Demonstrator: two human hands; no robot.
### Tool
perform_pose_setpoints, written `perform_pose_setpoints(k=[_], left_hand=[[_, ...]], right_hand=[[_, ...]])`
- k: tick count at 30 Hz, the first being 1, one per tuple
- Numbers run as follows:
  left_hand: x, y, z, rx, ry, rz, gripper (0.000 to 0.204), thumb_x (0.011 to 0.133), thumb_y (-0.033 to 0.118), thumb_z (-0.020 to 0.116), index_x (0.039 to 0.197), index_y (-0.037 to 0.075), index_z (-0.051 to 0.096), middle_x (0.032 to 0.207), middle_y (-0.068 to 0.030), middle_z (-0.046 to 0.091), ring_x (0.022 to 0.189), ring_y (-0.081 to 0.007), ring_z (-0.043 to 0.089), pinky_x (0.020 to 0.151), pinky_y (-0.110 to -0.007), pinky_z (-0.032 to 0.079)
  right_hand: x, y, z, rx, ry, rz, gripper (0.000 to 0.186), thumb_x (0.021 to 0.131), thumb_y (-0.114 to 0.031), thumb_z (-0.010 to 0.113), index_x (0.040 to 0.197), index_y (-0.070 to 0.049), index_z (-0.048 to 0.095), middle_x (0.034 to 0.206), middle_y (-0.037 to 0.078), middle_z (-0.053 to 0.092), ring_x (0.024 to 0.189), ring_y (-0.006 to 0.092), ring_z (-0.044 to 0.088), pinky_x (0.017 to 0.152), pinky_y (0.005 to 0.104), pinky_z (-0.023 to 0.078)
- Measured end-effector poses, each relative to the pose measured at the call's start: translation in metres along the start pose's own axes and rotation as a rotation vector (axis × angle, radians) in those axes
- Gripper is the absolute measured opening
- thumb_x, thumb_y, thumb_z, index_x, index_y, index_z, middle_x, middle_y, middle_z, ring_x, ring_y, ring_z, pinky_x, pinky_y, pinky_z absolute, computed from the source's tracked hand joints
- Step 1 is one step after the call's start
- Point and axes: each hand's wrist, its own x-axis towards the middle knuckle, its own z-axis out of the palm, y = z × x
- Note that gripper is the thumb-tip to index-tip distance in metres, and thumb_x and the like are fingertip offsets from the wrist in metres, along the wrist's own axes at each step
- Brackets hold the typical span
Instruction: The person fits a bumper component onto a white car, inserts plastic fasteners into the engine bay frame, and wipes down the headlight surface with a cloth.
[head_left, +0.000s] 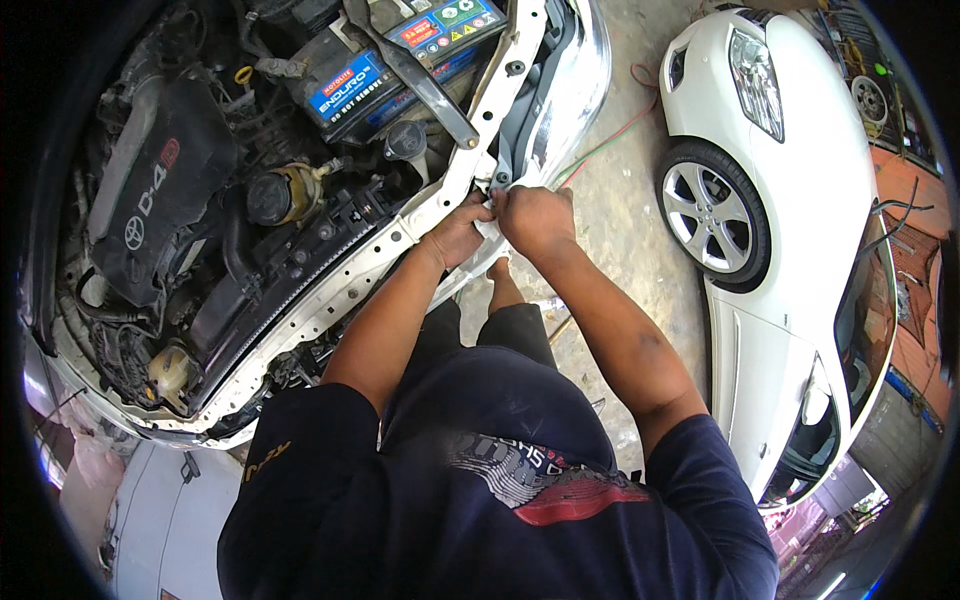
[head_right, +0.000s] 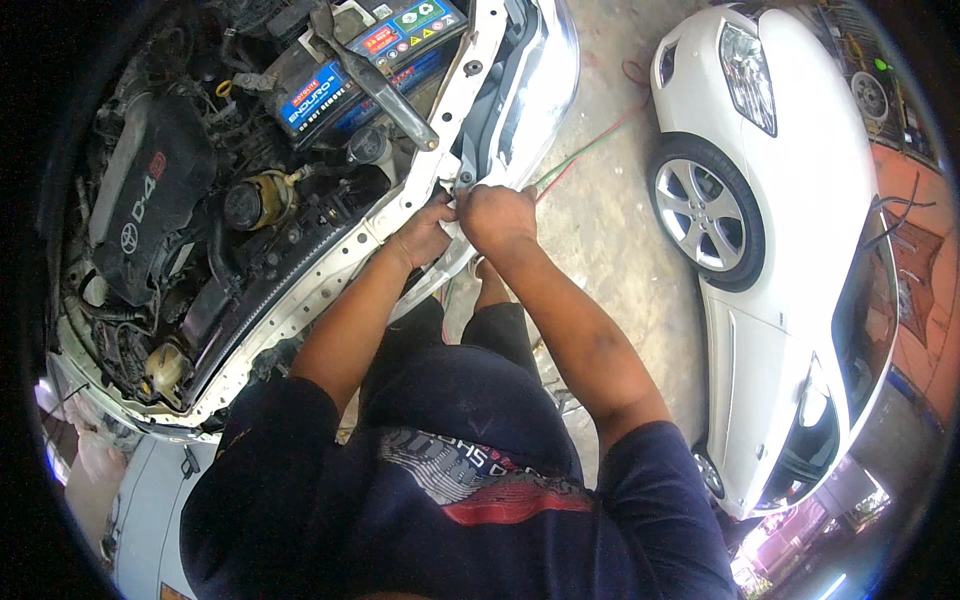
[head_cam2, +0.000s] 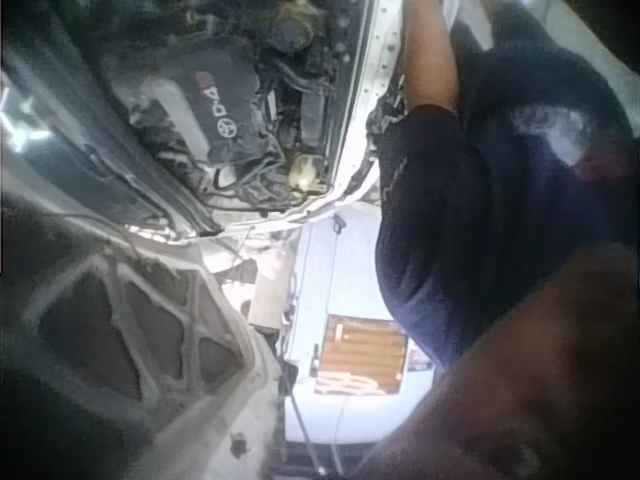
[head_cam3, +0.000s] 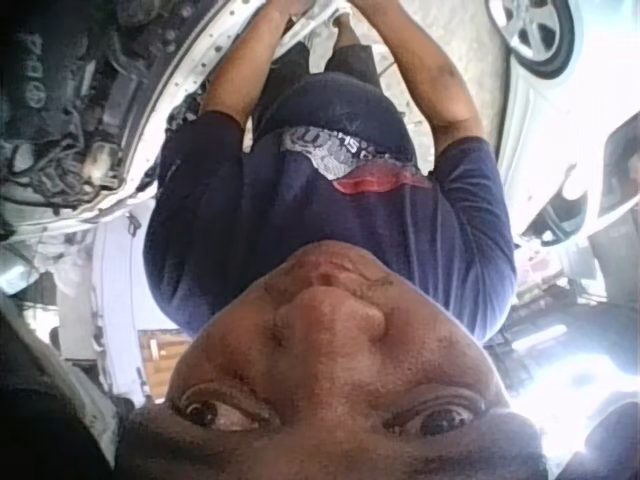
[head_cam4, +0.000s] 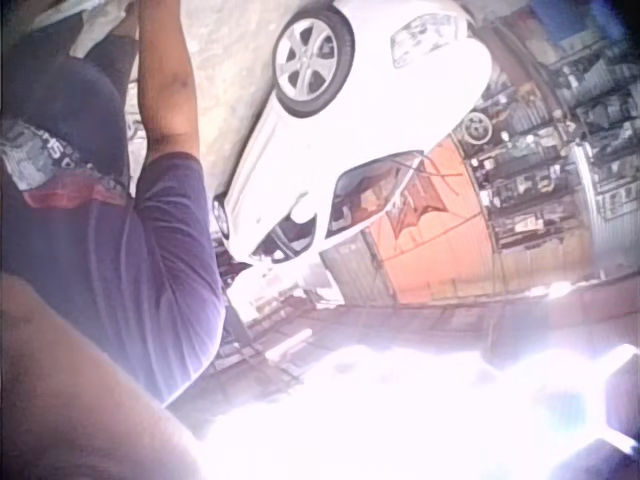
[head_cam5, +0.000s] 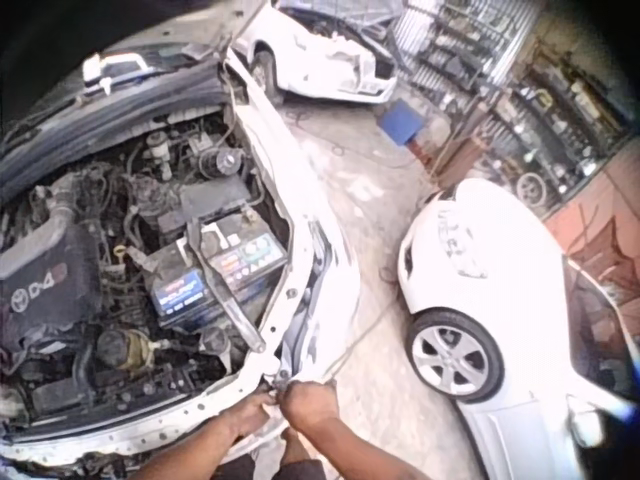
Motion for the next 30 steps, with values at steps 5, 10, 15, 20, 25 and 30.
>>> perform_pose_setpoints(k=[5, 10, 15, 20, 25, 30], left_hand=[[0.004, -0.002, -0.001, 0.003, 0.004, -0.004, 0.049, 0.085, 0.007, 0.055, 0.134, 0.009, 0.052, 0.132, -0.0087, 0.059, 0.127, -0.025, 0.054, 0.112, -0.044, 0.04], [0.006, -0.004, 0.002, 0.0, 0.004, 0.012, 0.05, 0.086, 0.006, 0.054, 0.135, 0.009, 0.051, 0.134, -0.0096, 0.059, 0.128, -0.0263, 0.056, 0.111, -0.045, 0.042], [0.004, -0.002, 0.004, -0.025, -0.007, -0.01, 0.049, 0.087, 0.006, 0.054, 0.137, 0.01, 0.051, 0.134, -0.0106, 0.059, 0.129, -0.0265, 0.056, 0.111, -0.045, 0.043], [0.007, 0.0, 0.004, -0.024, -0.028, 0.015, 0.056, 0.085, 0.006, 0.054, 0.141, 0.011, 0.048, 0.135, -0.0114, 0.059, 0.128, -0.0282, 0.056, 0.112, -0.047, 0.042], [0.004, 0.0, 0.024, 0.005, 0.02, 0.025, 0.054, 0.084, 0.006, 0.055, 0.137, 0.009, 0.052, 0.134, -0.0088, 0.059, 0.126, -0.0266, 0.056, 0.112, -0.047, 0.042], [0.006, -0.005, 0.009, 0.012, -0.043, 0.026, 0.055, 0.086, 0.008, 0.055, 0.14, 0.009, 0.051, 0.136, -0.0066, 0.059, 0.128, -0.0241, 0.054, 0.113, -0.046, 0.039]], right_hand=[[-0.001, 0.005, 0.009, -0.003, 0.158, -0.037, 0.036, 0.099, -0.034, 0.049, 0.1, -0.006, 0.071, 0.087, 0.02, 0.075, 0.084, 0.037, 0.073, 0.099, 0.0586, 0.042], [-0.003, 0.009, 0.013, -0.023, 0.246, -0.049, 0.035, 0.098, -0.034, 0.05, 0.101, -0.005, 0.071, 0.087, 0.02, 0.075, 0.085, 0.0368, 0.073, 0.099, 0.0592, 0.041], [-0.003, 0.004, 0.002, 0.006, 0.096, 0.011, 0.033, 0.093, -0.033, 0.056, 0.105, -0.005, 0.071, 0.098, 0.018, 0.076, 0.094, 0.0351, 0.073, 0.102, 0.0597, 0.04], [-0.003, 0.002, -0.012, 0.025, -0.106, -0.02, 0.035, 0.092, -0.031, 0.058, 0.11, -0.004, 0.069, 0.104, 0.016, 0.075, 0.101, 0.0331, 0.072, 0.102, 0.0565, 0.041], [-0.009, 0.013, 0.013, -0.035, 0.319, -0.034, 0.028, 0.091, -0.029, 0.057, 0.097, -0.008, 0.075, 0.097, 0.017, 0.076, 0.096, 0.0325, 0.074, 0.098, 0.0595, 0.043], [-0.004, 0.008, -0.014, 0.026, -0.016, -0.002, 0.033, 0.091, -0.029, 0.057, 0.111, -0.004, 0.068, 0.102, 0.016, 0.075, 0.099, 0.0333, 0.072, 0.1, 0.0591, 0.042]])
